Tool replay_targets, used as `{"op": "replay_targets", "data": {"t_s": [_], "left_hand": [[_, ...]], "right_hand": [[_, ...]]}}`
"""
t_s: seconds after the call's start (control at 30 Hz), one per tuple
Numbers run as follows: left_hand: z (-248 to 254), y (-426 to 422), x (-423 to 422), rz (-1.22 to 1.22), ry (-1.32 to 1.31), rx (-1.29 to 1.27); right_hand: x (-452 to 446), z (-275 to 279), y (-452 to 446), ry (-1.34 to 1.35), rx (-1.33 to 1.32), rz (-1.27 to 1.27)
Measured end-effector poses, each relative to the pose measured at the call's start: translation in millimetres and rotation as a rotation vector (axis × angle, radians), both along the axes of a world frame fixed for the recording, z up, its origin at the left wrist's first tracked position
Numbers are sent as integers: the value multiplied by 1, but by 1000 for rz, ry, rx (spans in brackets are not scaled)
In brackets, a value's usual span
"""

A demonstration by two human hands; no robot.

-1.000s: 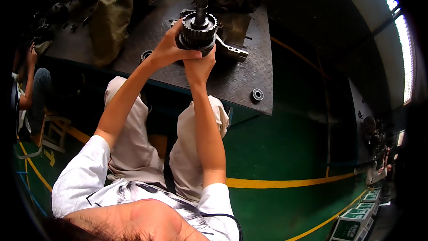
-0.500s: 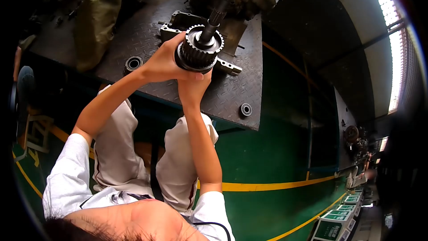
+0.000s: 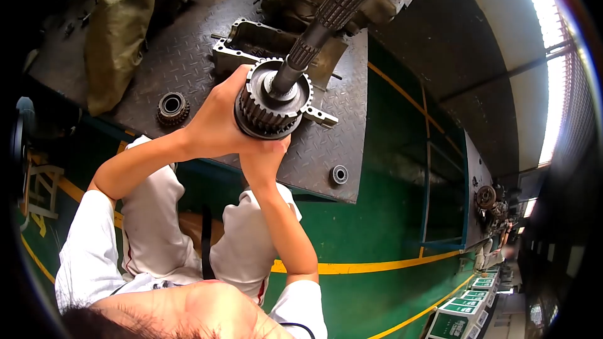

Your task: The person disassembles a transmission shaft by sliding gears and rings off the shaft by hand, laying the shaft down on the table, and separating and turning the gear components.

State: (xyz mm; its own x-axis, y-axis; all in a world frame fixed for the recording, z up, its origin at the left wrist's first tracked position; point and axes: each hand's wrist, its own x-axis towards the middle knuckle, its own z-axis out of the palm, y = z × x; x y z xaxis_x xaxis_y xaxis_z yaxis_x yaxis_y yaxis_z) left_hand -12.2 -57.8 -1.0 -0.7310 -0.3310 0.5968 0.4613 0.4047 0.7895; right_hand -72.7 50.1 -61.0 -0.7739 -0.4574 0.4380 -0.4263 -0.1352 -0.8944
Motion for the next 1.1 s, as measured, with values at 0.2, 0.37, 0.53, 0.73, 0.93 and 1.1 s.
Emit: {"op": "replay_targets", "data": {"t_s": [0.2, 0.37, 0.53, 0.73, 0.93, 1.1], "left_hand": [[-2, -6, -2, -142, 31, 50], [-1, -3, -4, -157, 17, 130], [3, 2, -2, -47, 25, 70], [5, 1, -2, -46, 40, 26], [13, -8, -6, -200, -51, 110], [15, -12, -5, -180, -86, 43]], "right_hand": [[5, 4, 4, -12, -11, 10], [6, 5, -1, -12, -29, -33], [8, 11, 0, 18, -22, 3], [9, 13, 1, 12, -30, 1], [4, 10, 3, 4, 19, 18], [1, 9, 1, -17, 3, 45]]}}
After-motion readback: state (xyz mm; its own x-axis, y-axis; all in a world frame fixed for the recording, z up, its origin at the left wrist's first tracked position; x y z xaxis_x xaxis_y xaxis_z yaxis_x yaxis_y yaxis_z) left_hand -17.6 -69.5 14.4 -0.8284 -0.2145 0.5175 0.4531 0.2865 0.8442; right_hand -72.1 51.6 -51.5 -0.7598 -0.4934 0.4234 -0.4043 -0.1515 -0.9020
